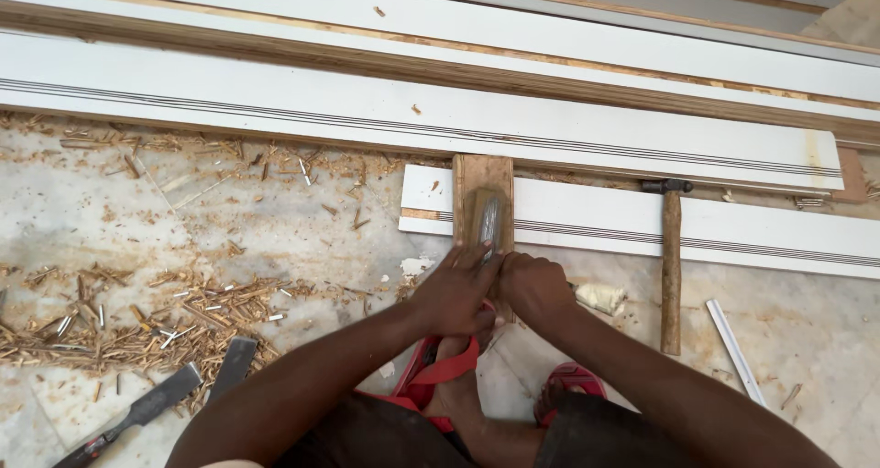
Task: The person sits on the floor and sharpens a chisel blade on a small wooden sharpening block. They repeatedly rub the blade against the block and occasionally inspect the edge.
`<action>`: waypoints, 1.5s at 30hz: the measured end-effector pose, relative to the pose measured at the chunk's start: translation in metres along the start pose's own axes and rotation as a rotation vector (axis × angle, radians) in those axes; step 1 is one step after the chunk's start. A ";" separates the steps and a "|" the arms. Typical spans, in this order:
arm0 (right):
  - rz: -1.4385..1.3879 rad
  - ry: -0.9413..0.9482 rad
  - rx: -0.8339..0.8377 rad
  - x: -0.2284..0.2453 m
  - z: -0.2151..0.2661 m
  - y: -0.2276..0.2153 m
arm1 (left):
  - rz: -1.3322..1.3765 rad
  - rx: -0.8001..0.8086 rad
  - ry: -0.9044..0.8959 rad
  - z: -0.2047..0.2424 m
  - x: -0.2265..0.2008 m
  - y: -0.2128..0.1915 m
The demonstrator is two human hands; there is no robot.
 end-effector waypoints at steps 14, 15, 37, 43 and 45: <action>-0.041 0.099 0.063 0.004 -0.001 -0.012 | 0.067 0.057 -0.004 0.001 0.000 0.003; -0.067 0.116 0.094 0.002 -0.003 -0.010 | 0.025 0.027 -0.005 -0.006 0.004 0.002; -0.093 0.071 -0.024 -0.015 -0.032 -0.021 | -0.003 0.181 -0.174 -0.017 0.010 -0.011; -0.045 0.120 -0.006 0.004 -0.015 -0.007 | -0.024 0.122 -0.084 -0.009 0.012 -0.004; -0.051 0.206 0.021 -0.014 -0.040 -0.012 | -0.028 0.107 -0.118 -0.022 0.019 -0.004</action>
Point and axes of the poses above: each hand's wrist, its own z-axis away from the middle knuckle, its own y-axis out of the palm, x = y × z, the point moved 5 cm from there along -z, towards the middle knuckle, and after that the axes turned 5 degrees about x, right-handed, at the moved point
